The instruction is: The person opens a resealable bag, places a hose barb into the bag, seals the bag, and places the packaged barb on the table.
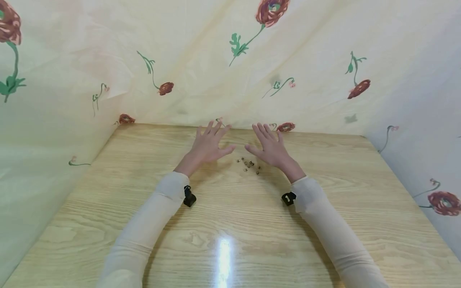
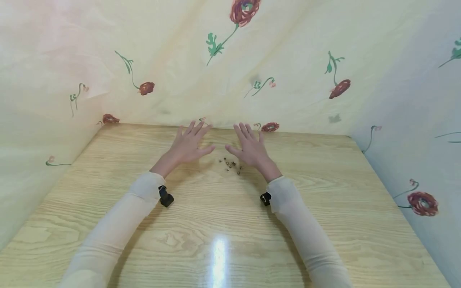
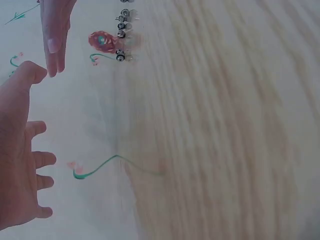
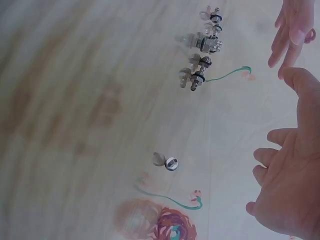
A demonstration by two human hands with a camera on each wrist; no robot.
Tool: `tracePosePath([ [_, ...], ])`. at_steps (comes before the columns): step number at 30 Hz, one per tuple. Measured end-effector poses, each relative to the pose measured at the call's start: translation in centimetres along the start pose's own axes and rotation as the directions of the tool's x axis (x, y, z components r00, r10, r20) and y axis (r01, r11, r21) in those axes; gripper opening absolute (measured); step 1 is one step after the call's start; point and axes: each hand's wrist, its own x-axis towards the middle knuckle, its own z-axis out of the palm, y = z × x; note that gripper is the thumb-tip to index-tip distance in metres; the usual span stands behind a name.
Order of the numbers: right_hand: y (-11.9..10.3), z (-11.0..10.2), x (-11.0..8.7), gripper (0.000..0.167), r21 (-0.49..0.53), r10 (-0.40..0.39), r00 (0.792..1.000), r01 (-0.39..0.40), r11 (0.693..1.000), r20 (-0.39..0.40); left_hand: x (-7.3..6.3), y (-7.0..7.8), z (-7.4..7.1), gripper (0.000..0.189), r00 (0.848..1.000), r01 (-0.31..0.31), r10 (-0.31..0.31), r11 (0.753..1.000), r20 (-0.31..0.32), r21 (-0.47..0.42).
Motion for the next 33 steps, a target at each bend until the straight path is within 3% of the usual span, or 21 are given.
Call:
tracePosePath([
  [8,0.2,0.0,0.4,0.082,0.018,0.001,1.000,0.000,1.000,-0.020,0.1,-1.5,-1.1,0.085,0.999,0.032,-0.032,0.999,0.036,0.009],
  [14,0.1,0.2,1.0,0.079,0.068,-0.013,0.997,0.018,0.998,-0.073,0.0,-3.3,-2.2,0.085,1.000,0.012,-0.012,1.000,0.002,0.016],
  [17,-0.2,0.4,1.4,0.076,0.109,-0.012,0.996,0.022,0.994,-0.093,-0.2,-4.3,-2.7,0.085,1.000,0.013,-0.013,1.000,-0.003,-0.020],
  [20,-0.7,0.6,2.0,0.073,0.180,-0.004,0.995,0.022,0.983,-0.100,-0.3,-5.5,-3.2,0.084,1.000,0.023,-0.022,0.993,0.004,-0.119],
  [23,-1.4,0.8,2.7,0.070,0.281,-0.002,0.996,0.028,0.959,-0.092,-0.5,-6.9,-3.4,0.084,0.999,0.030,-0.025,0.968,0.021,-0.249],
  [27,-2.5,1.3,3.6,0.068,0.397,-0.003,0.998,0.028,0.917,-0.063,-0.7,-8.7,-3.3,0.084,0.998,0.035,-0.011,0.908,0.059,-0.417],
  [31,-3.4,1.8,4.4,0.065,0.466,-0.003,1.000,0.015,0.885,-0.027,-0.9,-10.1,-3.0,0.082,0.995,0.049,0.002,0.861,0.099,-0.507],
  [33,-3.9,2.2,4.8,0.065,0.494,-0.009,1.000,0.009,0.869,-0.002,-1.0,-10.5,-3.0,0.080,0.994,0.057,0.003,0.850,0.113,-0.524],
])
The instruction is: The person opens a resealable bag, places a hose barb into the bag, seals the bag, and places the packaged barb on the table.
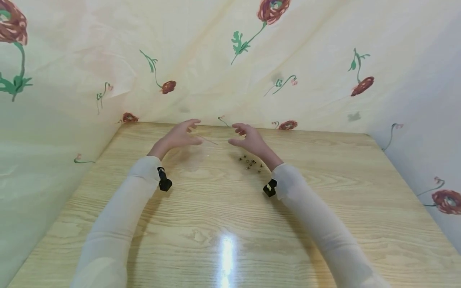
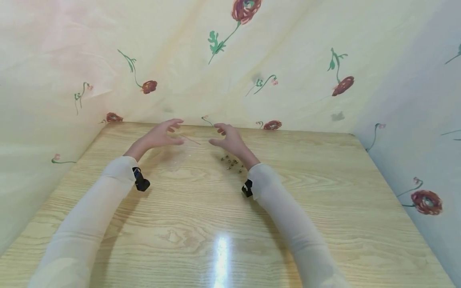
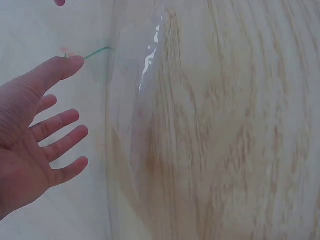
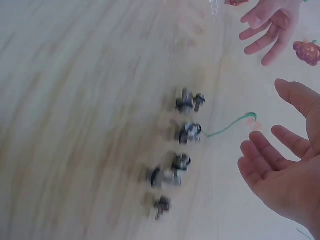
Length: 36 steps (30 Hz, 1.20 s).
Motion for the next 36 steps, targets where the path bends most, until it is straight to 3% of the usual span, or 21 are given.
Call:
tracePosePath([
  [11,-0.7,2.7,1.5,0.067,0.109,0.035,0.993,-0.048,0.993,0.114,0.0,-1.6,-0.3,0.072,1.000,0.025,-0.025,0.999,0.001,-0.039],
  [19,-0.5,3.8,2.2,0.069,0.058,0.082,0.982,-0.093,0.994,0.173,0.3,-2.8,-0.1,0.066,0.998,0.052,-0.054,0.993,-0.019,-0.106],
  [36,-0.2,4.9,3.4,0.060,-0.059,0.079,0.978,-0.069,0.996,0.194,0.7,-2.7,-0.1,0.059,0.995,0.099,-0.097,0.992,0.031,-0.074],
])
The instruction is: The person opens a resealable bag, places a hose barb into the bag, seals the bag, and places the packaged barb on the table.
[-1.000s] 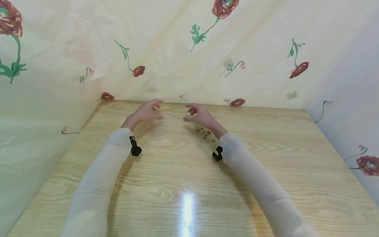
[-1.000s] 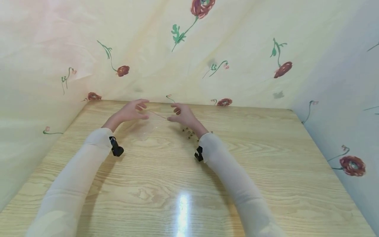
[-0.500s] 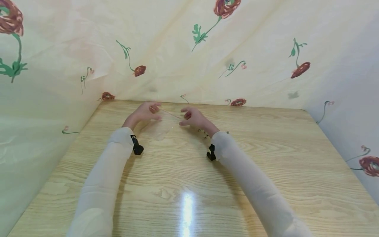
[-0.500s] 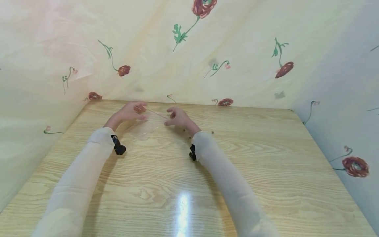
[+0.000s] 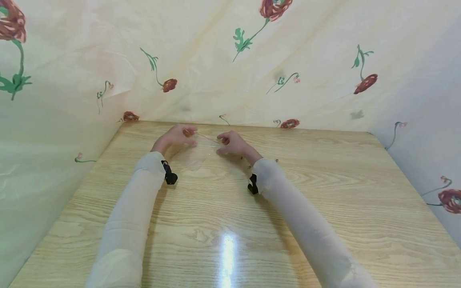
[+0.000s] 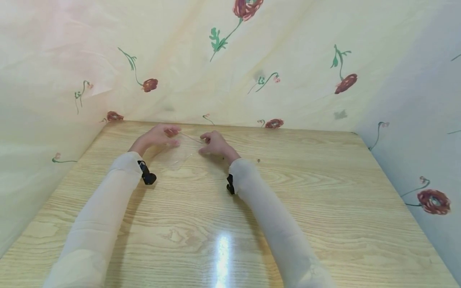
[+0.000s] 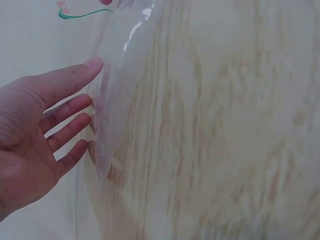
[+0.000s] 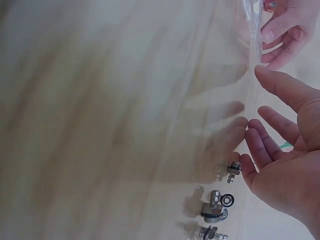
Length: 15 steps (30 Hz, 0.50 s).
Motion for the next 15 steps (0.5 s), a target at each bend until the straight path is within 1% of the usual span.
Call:
tracePosePath([
  [7,-0.17,0.23,-0.02,0.054,-0.021,-0.002,1.000,0.002,1.000,-0.013,0.26,-0.17,-0.09,0.055,1.000,-0.014,0.013,1.000,0.015,0.024],
  [12,-0.45,0.35,-0.20,0.050,-0.056,0.021,0.999,-0.023,0.998,-0.029,0.66,-0.48,-0.10,0.053,0.999,-0.027,0.024,0.997,0.033,0.075],
  [15,-0.67,0.36,-0.33,0.047,-0.083,0.032,0.999,-0.035,0.996,-0.033,0.76,-0.39,-0.13,0.055,0.999,-0.009,0.004,0.995,0.054,0.102],
])
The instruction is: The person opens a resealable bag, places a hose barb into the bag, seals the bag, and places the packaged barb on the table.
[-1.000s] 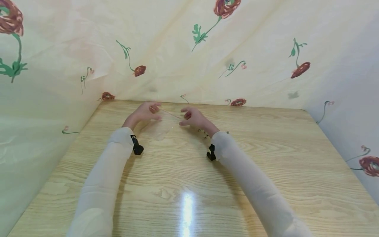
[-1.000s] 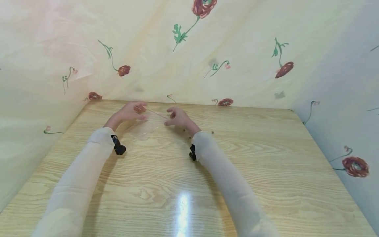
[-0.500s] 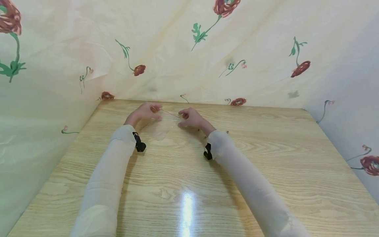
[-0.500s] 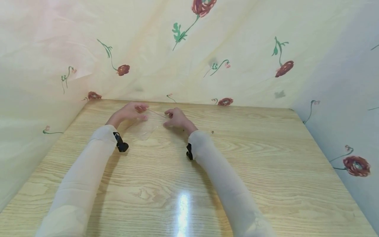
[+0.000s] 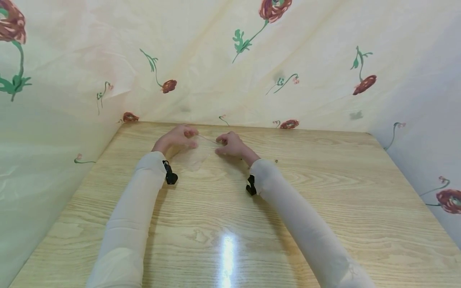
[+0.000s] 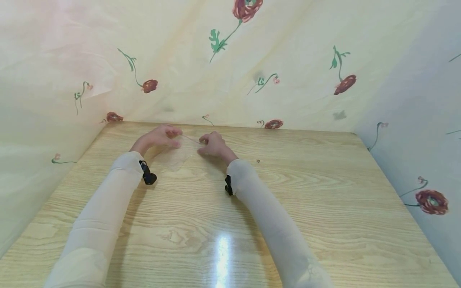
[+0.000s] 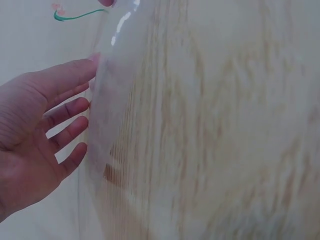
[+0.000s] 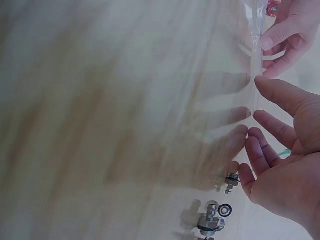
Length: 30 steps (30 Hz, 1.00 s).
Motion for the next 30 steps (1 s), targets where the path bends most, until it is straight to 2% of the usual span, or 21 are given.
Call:
tracePosePath([
  [6,-0.33,-0.04,-0.17,0.043,-0.023,0.013,1.000,-0.013,1.000,0.000,0.01,0.36,-0.08,0.058,0.998,0.042,-0.043,0.998,0.038,0.038],
  [12,-0.29,-0.01,-0.21,0.037,-0.023,0.021,1.000,-0.021,1.000,-0.006,0.08,0.23,0.01,0.053,0.999,0.024,-0.026,0.999,0.038,0.038],
  [16,-0.26,0.05,-0.22,0.033,-0.026,0.013,1.000,-0.013,1.000,-0.013,-0.13,0.31,0.13,0.047,1.000,-0.014,0.014,1.000,0.024,0.012],
  [24,-0.42,0.05,-0.24,0.032,-0.032,0.027,1.000,-0.027,0.999,-0.008,-0.42,0.62,0.36,0.032,0.999,-0.011,0.014,0.995,0.032,-0.101],
  [30,-0.31,-0.02,-0.16,0.034,-0.041,0.012,1.000,-0.012,0.999,-0.014,-0.16,0.61,0.40,0.033,0.999,-0.034,0.038,0.991,0.034,-0.128],
])
